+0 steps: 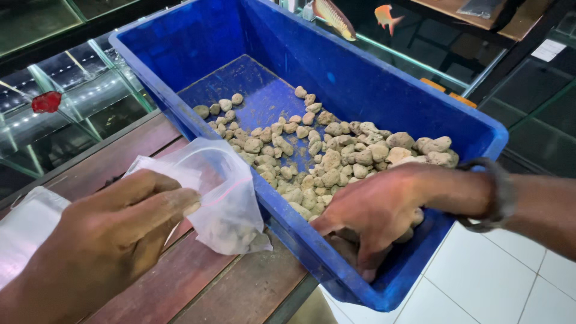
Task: The person places small rocks into plastic bags by hand, seals the bags, and puts them into a large container.
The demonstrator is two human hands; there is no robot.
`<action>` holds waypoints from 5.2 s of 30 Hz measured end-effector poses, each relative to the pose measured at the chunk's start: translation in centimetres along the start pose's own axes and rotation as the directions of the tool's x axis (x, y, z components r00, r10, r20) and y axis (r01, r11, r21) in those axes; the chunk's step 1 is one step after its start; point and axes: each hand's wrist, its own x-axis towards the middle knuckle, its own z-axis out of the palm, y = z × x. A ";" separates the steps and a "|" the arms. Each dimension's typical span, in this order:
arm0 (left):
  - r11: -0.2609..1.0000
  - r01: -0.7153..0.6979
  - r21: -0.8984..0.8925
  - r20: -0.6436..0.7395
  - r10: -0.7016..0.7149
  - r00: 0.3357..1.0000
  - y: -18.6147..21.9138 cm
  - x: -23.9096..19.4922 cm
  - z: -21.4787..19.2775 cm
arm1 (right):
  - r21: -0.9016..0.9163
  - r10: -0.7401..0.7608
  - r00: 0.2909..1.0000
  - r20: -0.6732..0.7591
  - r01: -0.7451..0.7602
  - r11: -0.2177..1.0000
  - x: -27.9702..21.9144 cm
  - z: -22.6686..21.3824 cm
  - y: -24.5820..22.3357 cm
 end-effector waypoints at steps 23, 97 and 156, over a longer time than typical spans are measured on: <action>0.992 -0.111 -0.062 -0.035 0.109 0.993 1.5 0.7 0.8 | 0.170 0.196 0.728 -0.657 -0.111 0.979 -1.4 -7.4 -5.3; 0.239 0.210 -0.948 -0.089 -0.833 0.546 -2.5 -24.7 6.3 | 0.313 -0.107 0.349 -0.931 0.914 0.259 30.8 1.4 -13.7; 0.311 0.064 -0.948 -0.281 -0.916 0.288 0.7 -19.5 2.1 | 0.280 -0.211 0.467 -0.859 0.773 0.570 19.1 -4.8 -18.0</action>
